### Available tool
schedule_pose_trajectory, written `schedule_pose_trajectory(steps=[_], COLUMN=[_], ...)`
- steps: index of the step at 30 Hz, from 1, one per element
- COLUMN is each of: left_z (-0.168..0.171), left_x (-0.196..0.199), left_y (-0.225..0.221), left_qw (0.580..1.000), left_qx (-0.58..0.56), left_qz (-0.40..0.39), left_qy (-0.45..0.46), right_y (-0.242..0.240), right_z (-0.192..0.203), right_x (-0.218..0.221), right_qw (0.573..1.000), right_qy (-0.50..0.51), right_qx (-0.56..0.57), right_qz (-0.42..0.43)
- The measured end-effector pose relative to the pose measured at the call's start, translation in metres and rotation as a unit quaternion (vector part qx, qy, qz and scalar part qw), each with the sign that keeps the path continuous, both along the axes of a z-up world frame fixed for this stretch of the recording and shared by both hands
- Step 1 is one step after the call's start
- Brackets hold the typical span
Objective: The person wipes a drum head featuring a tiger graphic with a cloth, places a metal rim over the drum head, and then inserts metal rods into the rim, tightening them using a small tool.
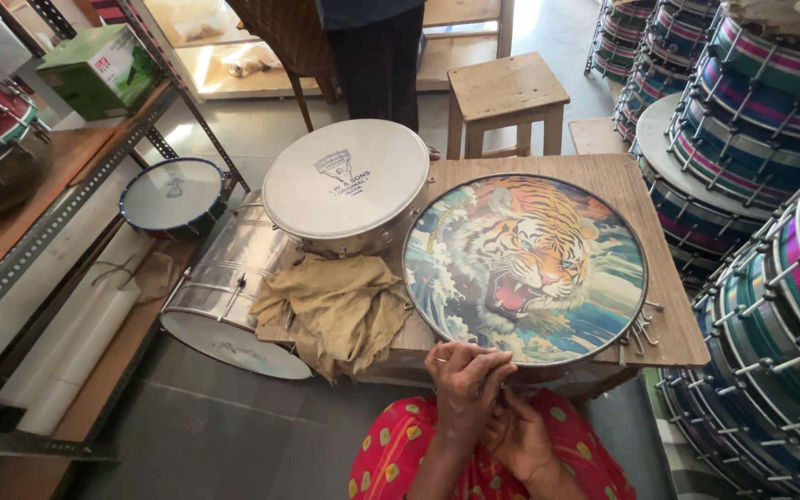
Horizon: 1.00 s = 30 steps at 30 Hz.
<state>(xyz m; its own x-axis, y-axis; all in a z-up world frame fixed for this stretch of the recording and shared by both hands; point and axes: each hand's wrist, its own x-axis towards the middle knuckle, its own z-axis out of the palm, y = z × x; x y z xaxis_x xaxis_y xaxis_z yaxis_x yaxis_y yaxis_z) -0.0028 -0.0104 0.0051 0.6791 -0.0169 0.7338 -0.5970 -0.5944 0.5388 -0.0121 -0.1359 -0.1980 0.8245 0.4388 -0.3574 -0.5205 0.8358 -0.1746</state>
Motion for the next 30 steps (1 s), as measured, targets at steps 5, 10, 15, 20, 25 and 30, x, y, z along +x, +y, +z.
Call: schedule_pose_trajectory(steps=[5, 10, 15, 20, 25, 30], left_z=[0.001, 0.002, -0.001, -0.001, -0.001, 0.000], left_x=[-0.001, -0.002, 0.000, -0.001, -0.002, -0.002], left_y=[-0.001, 0.000, 0.000, 0.000, -0.001, -0.001], left_qw=[1.000, 1.000, 1.000, 1.000, 1.000, 1.000], left_qx=[-0.001, 0.002, 0.005, 0.001, -0.003, -0.011], left_qz=[0.002, 0.001, 0.002, -0.001, 0.003, 0.002], left_qy=[0.008, 0.012, 0.004, 0.013, 0.012, 0.011], right_y=[0.000, -0.001, 0.001, 0.000, 0.001, 0.002], right_z=[0.005, -0.003, 0.008, -0.004, 0.001, 0.006], right_x=[-0.001, 0.000, 0.000, 0.000, 0.000, 0.000], right_qw=[1.000, 1.000, 0.998, 1.000, 1.000, 0.999], right_qy=[0.018, -0.020, 0.050, -0.004, 0.008, 0.033], right_qx=[-0.024, 0.007, -0.042, 0.004, -0.003, -0.030], right_qz=[-0.003, -0.006, -0.013, -0.013, -0.014, -0.013])
